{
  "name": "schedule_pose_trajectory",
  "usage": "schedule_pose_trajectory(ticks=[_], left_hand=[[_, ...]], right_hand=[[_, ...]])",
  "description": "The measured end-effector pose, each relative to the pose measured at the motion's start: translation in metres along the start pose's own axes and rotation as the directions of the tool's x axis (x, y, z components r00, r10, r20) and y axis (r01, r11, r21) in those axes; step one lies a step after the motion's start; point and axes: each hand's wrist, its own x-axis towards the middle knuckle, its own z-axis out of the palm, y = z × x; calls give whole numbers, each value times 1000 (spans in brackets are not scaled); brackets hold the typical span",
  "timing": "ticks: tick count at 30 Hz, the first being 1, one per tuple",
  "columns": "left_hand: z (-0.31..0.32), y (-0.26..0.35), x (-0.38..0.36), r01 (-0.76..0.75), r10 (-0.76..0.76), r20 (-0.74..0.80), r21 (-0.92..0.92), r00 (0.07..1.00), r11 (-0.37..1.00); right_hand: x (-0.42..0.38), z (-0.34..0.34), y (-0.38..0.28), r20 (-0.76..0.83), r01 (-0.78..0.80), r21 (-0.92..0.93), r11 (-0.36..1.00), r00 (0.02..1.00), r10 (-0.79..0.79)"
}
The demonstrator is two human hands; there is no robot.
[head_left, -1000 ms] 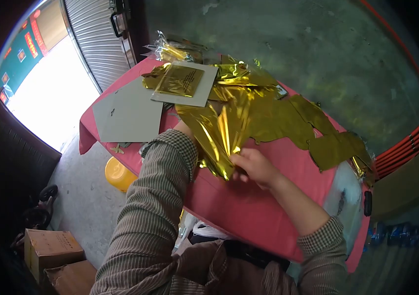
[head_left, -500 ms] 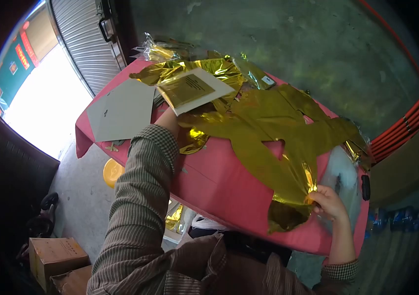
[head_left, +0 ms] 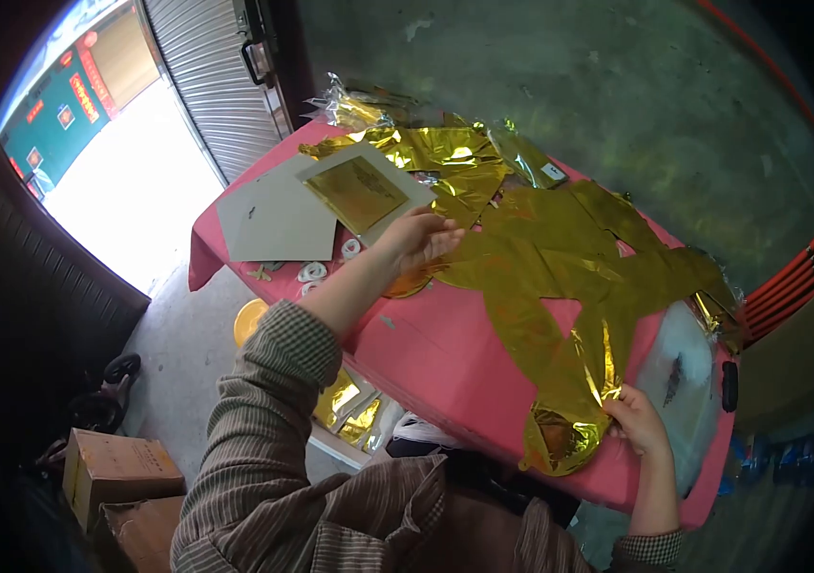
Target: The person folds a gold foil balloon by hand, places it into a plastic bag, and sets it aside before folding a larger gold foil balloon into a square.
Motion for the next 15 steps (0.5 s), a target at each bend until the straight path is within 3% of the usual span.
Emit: schedule_pose_trajectory(ticks=[1, 4, 5, 6, 7, 8, 9, 11, 15], left_hand=[[3, -4, -16, -90, 87, -98, -21, 991, 996], [-18, -11, -38, -58, 65, -74, 95, 995, 994], [-30, -9, -42, -137, 141, 14, 350, 990, 927], [-33, 1, -51, -136, 140, 16, 357, 990, 924], [-33, 14, -63, -355, 434, 215, 895, 875, 272], [-35, 24, -71, -246, 435, 554, 774, 710, -584], [-45, 32, -73, -248, 432, 556, 771, 710, -586], [-65, 44, -67, 44, 397, 515, 568, 759, -822], [-71, 54, -47, 119, 331, 494, 411, 804, -904]], right_hand=[[-3, 1, -2, -16, 13, 2, 1000, 1000, -13], [-2, 0, 3, -49, 79, 25, 997, 996, -77], [-1, 0, 7, -67, 122, 46, 991, 991, -119], [0, -1, 9, -68, 124, 54, 991, 990, -121], [0, -3, 11, -60, 129, 74, 989, 990, -125], [0, -4, 13, -53, 134, 91, 987, 990, -129], [-2, -5, 14, -55, 135, 94, 986, 990, -130], [-5, -6, 14, -27, 118, 92, 989, 993, -116], [-10, -7, 15, -30, 127, 98, 987, 992, -124]])
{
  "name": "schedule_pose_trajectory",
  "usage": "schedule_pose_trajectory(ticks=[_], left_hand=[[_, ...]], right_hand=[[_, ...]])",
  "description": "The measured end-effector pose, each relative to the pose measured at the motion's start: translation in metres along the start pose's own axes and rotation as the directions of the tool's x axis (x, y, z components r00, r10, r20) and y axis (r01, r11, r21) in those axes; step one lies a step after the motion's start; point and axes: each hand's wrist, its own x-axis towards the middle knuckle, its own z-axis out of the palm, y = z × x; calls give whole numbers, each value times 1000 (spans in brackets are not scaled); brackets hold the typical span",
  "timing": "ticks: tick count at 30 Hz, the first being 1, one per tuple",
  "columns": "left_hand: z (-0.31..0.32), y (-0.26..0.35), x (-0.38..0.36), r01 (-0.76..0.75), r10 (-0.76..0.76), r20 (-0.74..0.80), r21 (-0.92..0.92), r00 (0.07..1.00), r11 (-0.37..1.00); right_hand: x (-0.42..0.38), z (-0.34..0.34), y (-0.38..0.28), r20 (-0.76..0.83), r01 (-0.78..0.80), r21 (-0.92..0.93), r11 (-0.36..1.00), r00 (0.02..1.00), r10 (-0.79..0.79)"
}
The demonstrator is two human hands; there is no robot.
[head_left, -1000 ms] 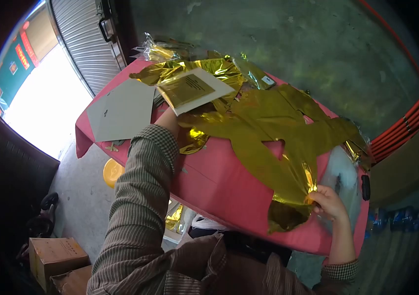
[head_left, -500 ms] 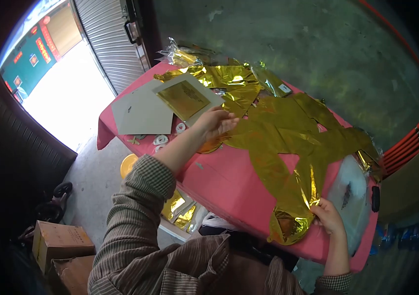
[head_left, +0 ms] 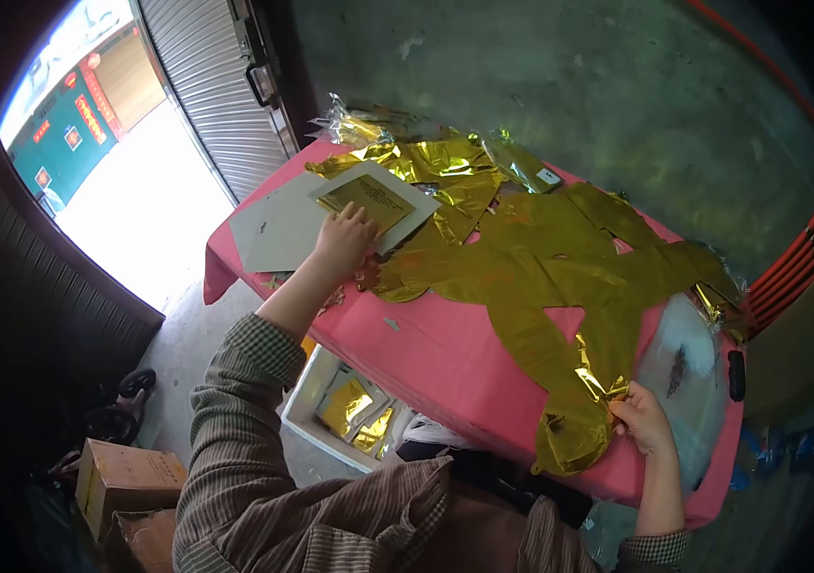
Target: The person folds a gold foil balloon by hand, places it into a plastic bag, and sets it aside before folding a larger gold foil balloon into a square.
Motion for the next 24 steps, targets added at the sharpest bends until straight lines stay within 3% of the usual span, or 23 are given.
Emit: schedule_pose_trajectory(ticks=[2, 3, 5, 6, 8, 12, 14, 16, 17, 18, 19, 20, 21, 23, 24], left_hand=[[8, 1, 17, 35, -13, 226, -93, 974, 995], [3, -1, 24, 31, -9, 224, -95, 975, 995], [-6, -3, 36, 168, -83, 467, -145, 881, 975], [-1, -4, 35, 163, -78, 463, -147, 883, 976], [15, -11, 30, -80, 86, 120, -53, 989, 995], [30, -5, 33, -121, 122, 58, -15, 991, 993], [52, -9, 41, 43, -44, -77, -18, 996, 999], [49, -29, 58, 126, -131, -33, -128, 991, 984], [47, -41, 65, 105, -126, -112, -177, 986, 979], [21, -45, 67, 244, -267, -17, -353, 963, 903], [2, -46, 69, 336, -317, 113, -267, 942, 903], [-23, -42, 63, 373, -365, 79, -253, 927, 893], [0, -49, 65, 362, -354, 82, -260, 932, 895], [65, -72, 70, 196, -202, -48, -106, 978, 975], [58, -59, 70, 175, -182, -48, -118, 982, 977]], right_hand=[[-2, 0, 3, -6, 9, 11, 1000, 1000, -9], [-3, 1, 4, -11, 9, 13, 1000, 1000, -9], [-5, 2, 4, -16, 23, 32, 999, 1000, -23], [-6, 1, 3, -23, 25, 34, 999, 999, -24], [-9, 0, 3, -15, 15, 43, 999, 1000, -15], [-9, 1, 4, 3, 5, 51, 999, 1000, -5], [-3, -1, 12, 3, 3, 59, 998, 1000, -4], [-2, 0, 12, 9, 4, 54, 999, 1000, -4], [-4, -1, 12, 18, 3, 48, 999, 1000, -4], [-5, -5, 11, 52, 20, -2, 1000, 998, -19], [-8, -8, 10, 28, 0, 6, 1000, 1000, 0], [-9, -9, 7, 46, -22, 44, 999, 999, 20], [-8, -8, 4, 70, -43, 80, 996, 997, 37], [-4, -6, -2, 43, -55, 87, 995, 998, 51], [-1, -7, -2, 67, -65, 81, 995, 996, 60]])
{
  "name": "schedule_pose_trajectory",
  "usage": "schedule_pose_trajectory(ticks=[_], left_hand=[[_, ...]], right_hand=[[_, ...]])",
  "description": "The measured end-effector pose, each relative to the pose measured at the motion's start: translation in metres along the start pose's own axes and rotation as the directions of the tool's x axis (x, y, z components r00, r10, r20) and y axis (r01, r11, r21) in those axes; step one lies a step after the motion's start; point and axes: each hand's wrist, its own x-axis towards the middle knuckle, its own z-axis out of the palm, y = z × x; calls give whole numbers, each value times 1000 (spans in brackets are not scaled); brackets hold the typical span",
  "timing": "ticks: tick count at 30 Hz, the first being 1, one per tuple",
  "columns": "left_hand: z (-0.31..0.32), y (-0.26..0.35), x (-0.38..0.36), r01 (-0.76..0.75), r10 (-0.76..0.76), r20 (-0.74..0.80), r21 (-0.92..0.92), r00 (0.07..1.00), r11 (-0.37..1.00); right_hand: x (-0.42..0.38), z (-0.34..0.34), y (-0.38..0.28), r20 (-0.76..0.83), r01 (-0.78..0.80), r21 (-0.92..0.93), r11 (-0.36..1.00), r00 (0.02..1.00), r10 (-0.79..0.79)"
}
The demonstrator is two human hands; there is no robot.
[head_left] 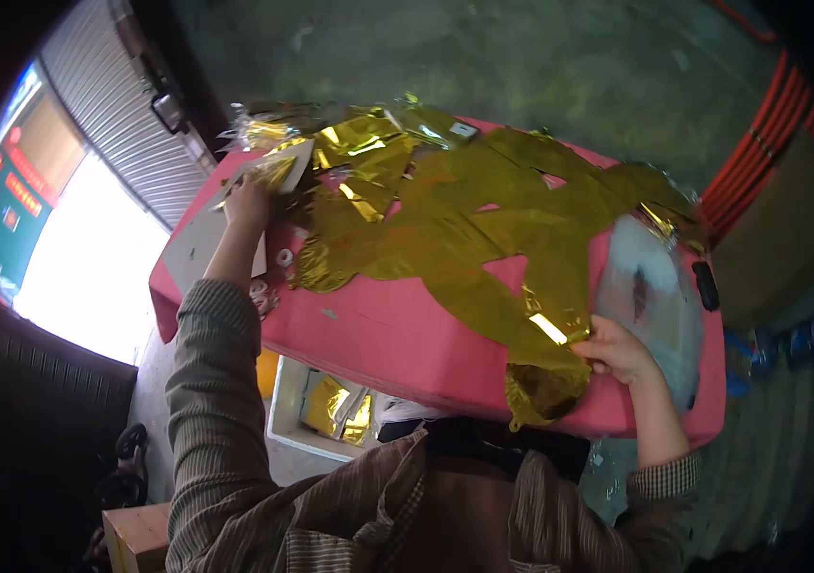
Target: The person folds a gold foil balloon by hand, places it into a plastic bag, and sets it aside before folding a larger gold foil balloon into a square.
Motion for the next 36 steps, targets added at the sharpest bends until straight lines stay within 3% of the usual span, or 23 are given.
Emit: schedule_pose_trajectory(ticks=[2, 4, 5, 6, 8, 9, 11, 12, 14, 18, 20, 22, 26, 27, 31, 32, 33, 35, 36], left_hand=[[-36, 43, -17, 94, -85, -90, 104, 992, 990], [-73, 84, -26, -107, 106, -21, -308, 994, 945], [-68, 101, -38, -274, 259, -105, -529, 960, 803], [-94, 123, -59, -263, 356, 46, -586, 933, 766], [-89, 156, -86, -396, 550, -45, -743, 834, 540], [-92, 162, -96, -404, 565, -49, -750, 824, 524], [-102, 171, -116, -471, 524, -81, -569, 848, 674], [-109, 171, -123, -480, 538, -82, -578, 839, 660], [-120, 163, -135, -291, 454, 73, -675, 888, 678], [-134, 159, -151, -243, 390, 84, -659, 917, 712], [-147, 167, -151, -416, 464, -56, -544, 884, 728], [-161, 193, -154, -291, 415, -54, -793, 908, 535], [-178, 255, -142, -337, 350, -250, -918, 903, 212], [-180, 267, -136, -339, 342, -253, -915, 905, 219], [-183, 289, -130, -48, 427, -2, -994, 904, 95], [-176, 292, -129, -94, 345, -70, -994, 936, 55], [-170, 284, -126, -98, 325, -67, -992, 943, 79], [-164, 263, -112, 321, 352, 211, -901, 912, -292], [-177, 246, -105, 356, 289, 246, -828, 925, -432]], right_hand=[[1, -6, 2, -11, -23, 9, 1000, 1000, 23], [5, -11, 2, 93, -56, -53, 997, 994, 61], [7, -11, 3, 80, -64, -48, 997, 994, 68], [9, -11, 5, 43, -80, -53, 995, 996, 82], [10, -9, 6, -54, -75, -63, 995, 996, 71], [13, -9, 10, -71, -83, -52, 995, 994, 79], [17, -9, 18, -169, 48, -10, 999, 984, -49], [16, -7, 17, -184, 39, -1, 999, 982, -38], [16, -1, 11, -228, 69, -32, 997, 971, -74], [27, -1, 18, -183, 123, 135, 983, 978, -97], [32, 7, 19, -171, 155, 147, 977, 977, -129], [37, 11, 19, -149, 209, 157, 965, 971, -186], [41, 22, 9, -56, 274, 77, 959, 961, -270], [37, 32, 1, -47, 311, 28, 950, 950, -310], [28, 55, -19, -8, 407, -170, 898, 910, -414], [32, 50, -16, -21, 419, -282, 863, 897, -442], [31, 46, -16, -34, 438, -214, 873, 890, -455], [23, 43, -19, -85, 429, -55, 902, 898, -432], [20, 41, -21, -120, 400, 35, 916, 912, -393]])
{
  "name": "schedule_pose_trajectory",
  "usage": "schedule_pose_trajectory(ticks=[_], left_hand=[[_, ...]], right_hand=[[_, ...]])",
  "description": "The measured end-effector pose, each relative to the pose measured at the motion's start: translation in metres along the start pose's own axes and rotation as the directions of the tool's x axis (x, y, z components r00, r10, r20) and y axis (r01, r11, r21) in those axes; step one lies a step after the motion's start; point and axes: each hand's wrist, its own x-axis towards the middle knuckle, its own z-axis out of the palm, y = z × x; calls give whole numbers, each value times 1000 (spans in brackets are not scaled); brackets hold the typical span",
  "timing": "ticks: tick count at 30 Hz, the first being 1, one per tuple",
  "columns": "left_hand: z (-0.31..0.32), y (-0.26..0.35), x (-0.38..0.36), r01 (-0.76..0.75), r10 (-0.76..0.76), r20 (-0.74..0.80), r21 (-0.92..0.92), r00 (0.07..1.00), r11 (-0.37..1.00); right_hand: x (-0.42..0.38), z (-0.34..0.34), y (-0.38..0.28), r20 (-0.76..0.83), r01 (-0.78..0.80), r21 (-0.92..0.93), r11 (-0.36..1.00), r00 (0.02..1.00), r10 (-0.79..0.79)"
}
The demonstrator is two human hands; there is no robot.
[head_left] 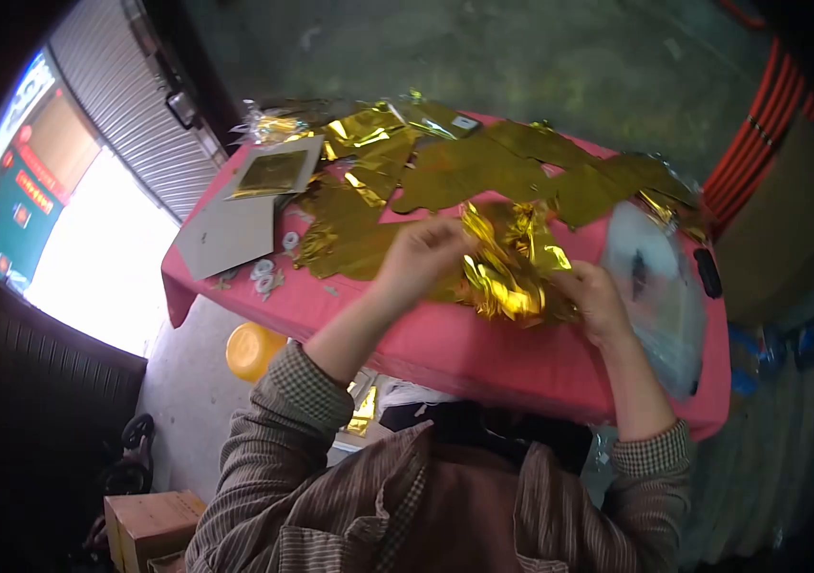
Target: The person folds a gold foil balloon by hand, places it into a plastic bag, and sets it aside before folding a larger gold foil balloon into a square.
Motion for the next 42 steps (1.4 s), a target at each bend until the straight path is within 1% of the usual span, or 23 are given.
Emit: schedule_pose_trajectory(ticks=[1, 2, 4, 6, 10, 12, 13, 15, 18, 19, 20, 21, 23, 24, 26, 27, 30, 32, 34, 36, 38, 40, 42], left_hand=[[-20, 13, 4, -22, 30, -128, 63, 991, 998], [-46, 15, 16, -111, 66, -182, -250, 981, 962], [-106, 50, 24, -235, 108, -357, -334, 928, 913], [-169, 92, 22, -170, 50, -300, -390, 953, 905], [-289, 151, 33, -430, 258, -732, -53, 631, 902], [-317, 182, 22, -542, 464, -511, -5, 724, 840], [-312, 197, 21, -583, 532, -583, 119, 614, 804], [-293, 217, 19, -434, 744, -452, 613, 493, 660], [-283, 223, 39, -430, 774, -350, 676, 527, 598], [-269, 217, 43, -385, 735, -314, 693, 601, 610], [-270, 208, 53, -341, 723, -236, 760, 650, 554], [-273, 195, 65, -300, 695, -160, 818, 701, 491], [-258, 165, 77, -117, 502, -121, 901, 856, 417], [-245, 150, 80, -50, 392, -105, 930, 914, 365], [-254, 107, 96, -25, 317, -34, 984, 948, 178], [-239, 98, 94, -29, 227, -34, 963, 973, 267], [-268, 35, 117, -74, 184, 34, 974, 982, 215], [-267, 15, 126, -113, 204, 63, 963, 977, 246], [-240, 14, 114, 230, 42, -242, 956, 969, 181], [-190, -5, 91, -73, 392, 103, 993, 914, -91], [-140, -7, 60, -225, 139, 200, 955, 970, 192], [-109, -27, 36, -434, 70, 435, 846, 898, 310], [-97, -41, 4, -444, 66, 440, 880, 896, 167]], right_hand=[[0, -4, 3, 21, 7, 3, 1000, 1000, -7], [-1, -10, 9, -7, -8, 20, 1000, 1000, 8], [-5, -26, 17, -30, -24, 37, 999, 999, 25], [-8, -40, 23, 19, -99, -76, 992, 995, 101], [-21, -48, 24, -21, -179, -80, 981, 984, 177], [-24, -53, 31, -50, -176, -178, 968, 984, 170], [-25, -55, 33, -79, -176, -283, 943, 984, 160], [-28, -56, 32, -43, -170, -403, 900, 985, 167], [-32, -57, 36, -36, -157, -621, 768, 984, 172], [-31, -48, 28, -64, -158, -711, 685, 985, 160], [-35, -40, 10, -96, -131, -882, 453, 990, 101], [-33, -32, 2, -100, -138, -882, 450, 989, 108], [-35, -24, -7, -133, -125, -991, 48, 970, -203], [-33, -12, -21, -275, -276, -961, 16, 950, -149], [-26, -8, -21, -156, -141, -987, 72, 946, -282], [-21, -6, -18, -30, 20, -993, 113, 904, -427], [-5, 14, -5, 196, 301, -932, 202, 887, -419], [10, 17, 12, 178, 256, -917, 307, 949, -261], [21, 11, 42, 165, 246, -921, 302, 949, -270], [27, 4, 62, 143, 230, -924, 306, 949, -281], [33, 1, 69, 278, 359, -893, 272, 914, -294], [31, 0, 68, 317, 393, -876, 280, 906, -282], [27, 3, 66, 368, 439, -847, 300, 891, -265]])
